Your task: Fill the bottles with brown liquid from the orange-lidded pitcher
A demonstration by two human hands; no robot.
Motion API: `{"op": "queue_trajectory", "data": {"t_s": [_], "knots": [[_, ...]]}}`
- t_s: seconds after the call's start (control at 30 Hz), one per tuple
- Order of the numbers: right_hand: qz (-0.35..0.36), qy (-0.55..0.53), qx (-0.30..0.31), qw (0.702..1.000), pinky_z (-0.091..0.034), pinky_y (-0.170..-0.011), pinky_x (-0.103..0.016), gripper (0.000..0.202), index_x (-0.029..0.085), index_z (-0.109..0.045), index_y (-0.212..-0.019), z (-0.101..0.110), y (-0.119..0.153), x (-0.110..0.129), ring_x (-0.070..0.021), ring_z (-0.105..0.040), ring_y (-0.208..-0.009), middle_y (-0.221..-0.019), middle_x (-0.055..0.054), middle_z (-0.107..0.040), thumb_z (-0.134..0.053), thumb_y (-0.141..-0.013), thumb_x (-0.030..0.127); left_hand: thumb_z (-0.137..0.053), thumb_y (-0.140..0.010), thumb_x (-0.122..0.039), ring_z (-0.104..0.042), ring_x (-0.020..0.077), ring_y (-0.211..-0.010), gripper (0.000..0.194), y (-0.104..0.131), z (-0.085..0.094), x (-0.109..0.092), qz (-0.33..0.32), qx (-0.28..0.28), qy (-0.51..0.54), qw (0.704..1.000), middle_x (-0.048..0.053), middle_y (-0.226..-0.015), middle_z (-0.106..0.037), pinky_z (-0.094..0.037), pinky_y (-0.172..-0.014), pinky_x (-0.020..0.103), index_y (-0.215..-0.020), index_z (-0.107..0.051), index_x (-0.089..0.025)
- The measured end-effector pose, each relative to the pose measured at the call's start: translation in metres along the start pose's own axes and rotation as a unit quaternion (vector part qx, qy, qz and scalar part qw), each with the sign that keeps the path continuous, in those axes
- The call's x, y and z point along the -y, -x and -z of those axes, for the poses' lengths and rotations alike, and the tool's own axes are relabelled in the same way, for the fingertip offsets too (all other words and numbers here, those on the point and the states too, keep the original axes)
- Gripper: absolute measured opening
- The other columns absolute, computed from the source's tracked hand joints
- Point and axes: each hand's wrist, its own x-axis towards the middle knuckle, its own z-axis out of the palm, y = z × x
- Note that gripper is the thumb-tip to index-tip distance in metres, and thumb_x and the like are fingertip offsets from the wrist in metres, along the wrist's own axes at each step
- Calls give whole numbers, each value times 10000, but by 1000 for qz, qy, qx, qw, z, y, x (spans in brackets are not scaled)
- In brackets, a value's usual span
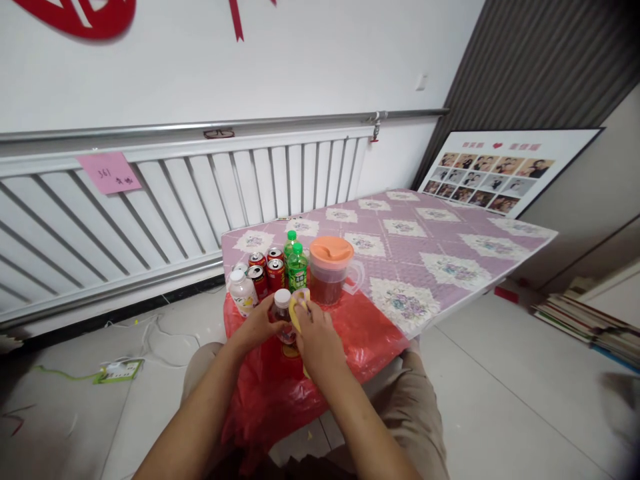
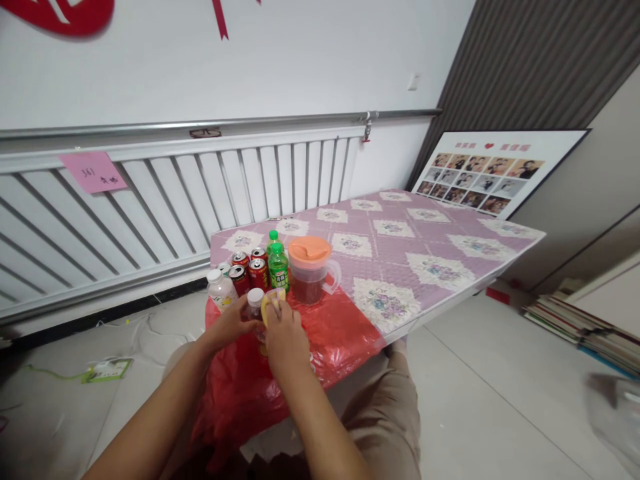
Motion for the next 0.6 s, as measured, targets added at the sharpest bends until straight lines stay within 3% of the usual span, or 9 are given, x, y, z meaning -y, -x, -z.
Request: {"op": "queue_trajectory", "data": {"t_s": [0.23, 0.4, 0.5, 0.6], "knots": [[68, -70, 30, 995, -446, -1031, -443, 637, 226, -489, -1430, -14, 34, 12, -269, -508, -1220, -1441, -141, -491, -549, -820, 50, -760, -706, -254, -609, 274, -1135, 683, -7, 15, 2, -11, 56, -12, 998, 111, -1289, -629, -486, -995, 410, -1339, -511, -191], [86, -156, 32, 983, -426, -1060, -422, 637, 189, -525, -1396, -14, 45, -5, -264, -502, -1247, -1424, -145, -493, -558, -773, 59, -755, -720, -309, -610, 286, -1140, 694, -10, 26, -2, 2, 97, -40, 994, 112, -1286, -629, -480, -996, 427, -1350, -490, -192], [57, -167, -32, 984, -439, -1043, -413, 558, 168, -549, -1367, -11, 41, -25, -260, -519, -1218, -1368, -153, -523, -550, -813, 101, -801, -647, -286, -522, 307, -1263, 886, -7, 16, 1, -6, -14, -65, 998, 149, -1392, -525, -427, -1058, 445, -1419, -381, -175], [12, -140, -83, 987, -445, -1024, -427, 491, 155, -558, -1352, -4, 28, -41, -275, -516, -1207, -1352, -168, -521, -538, -861, 155, -791, -640, -266, -566, 295, -1168, 807, -3, -4, 4, 10, -137, -79, 987, 146, -1266, -569, -462, -995, 443, -1347, -420, -146]]}}
